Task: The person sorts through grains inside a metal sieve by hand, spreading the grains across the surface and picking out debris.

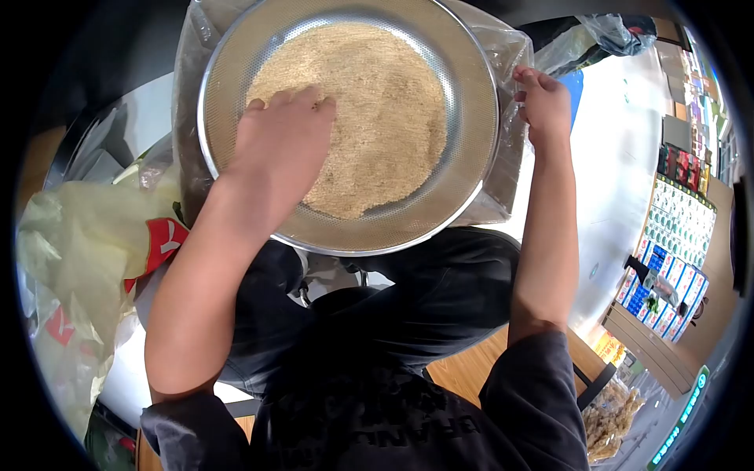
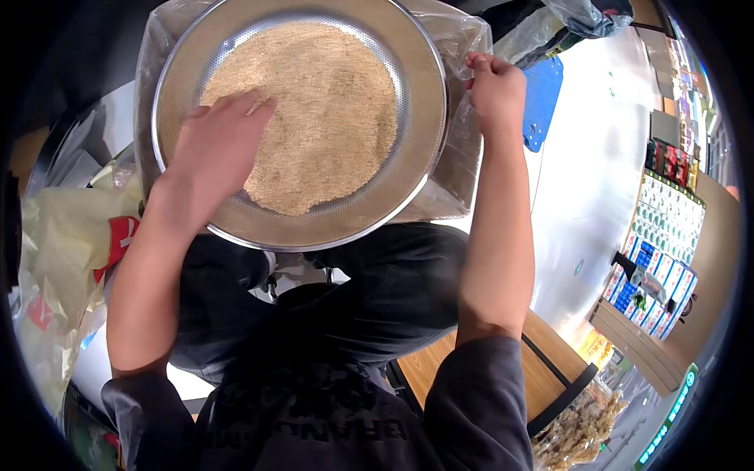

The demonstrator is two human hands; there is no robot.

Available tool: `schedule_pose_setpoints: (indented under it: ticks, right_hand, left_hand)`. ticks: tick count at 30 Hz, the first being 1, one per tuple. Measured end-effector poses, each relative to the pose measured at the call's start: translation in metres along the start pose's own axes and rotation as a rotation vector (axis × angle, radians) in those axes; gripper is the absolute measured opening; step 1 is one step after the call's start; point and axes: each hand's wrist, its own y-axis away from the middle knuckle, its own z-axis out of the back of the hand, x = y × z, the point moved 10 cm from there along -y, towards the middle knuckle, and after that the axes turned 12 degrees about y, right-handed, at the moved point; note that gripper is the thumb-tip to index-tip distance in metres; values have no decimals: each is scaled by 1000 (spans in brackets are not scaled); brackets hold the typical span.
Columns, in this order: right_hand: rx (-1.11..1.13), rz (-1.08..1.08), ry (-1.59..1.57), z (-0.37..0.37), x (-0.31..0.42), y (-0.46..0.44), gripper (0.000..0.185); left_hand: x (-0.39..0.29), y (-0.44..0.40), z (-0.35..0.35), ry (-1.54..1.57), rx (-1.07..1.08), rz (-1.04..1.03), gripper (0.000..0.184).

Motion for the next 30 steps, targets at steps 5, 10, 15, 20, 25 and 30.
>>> schedule_pose_setpoints:
  ticks: [5,10,15,20,25,30]
  right_hand:
    - [-73,83,2,0,22,8,23]
    - [-24,453,137,-48,84,38,20]
    - [132,814,301,-128,133,91,19]
    - [232,770,436,-159,127,93,16]
    - [254,774,561,-172,119,90,17]
    - [261,733,608,-175,114,88,17]
  left_hand:
    - [2,-1,-3,2,79,41,63]
    - [2,2,-10,-44,4,11,63]
    - [-3,-1,-11,-27,25,-26,60]
    - [-4,-6,-11,28,97,-28,52]
    - [-7,-2,-5,55,76,-42,50]
    - [-7,0,-5,47,55,-39,51]
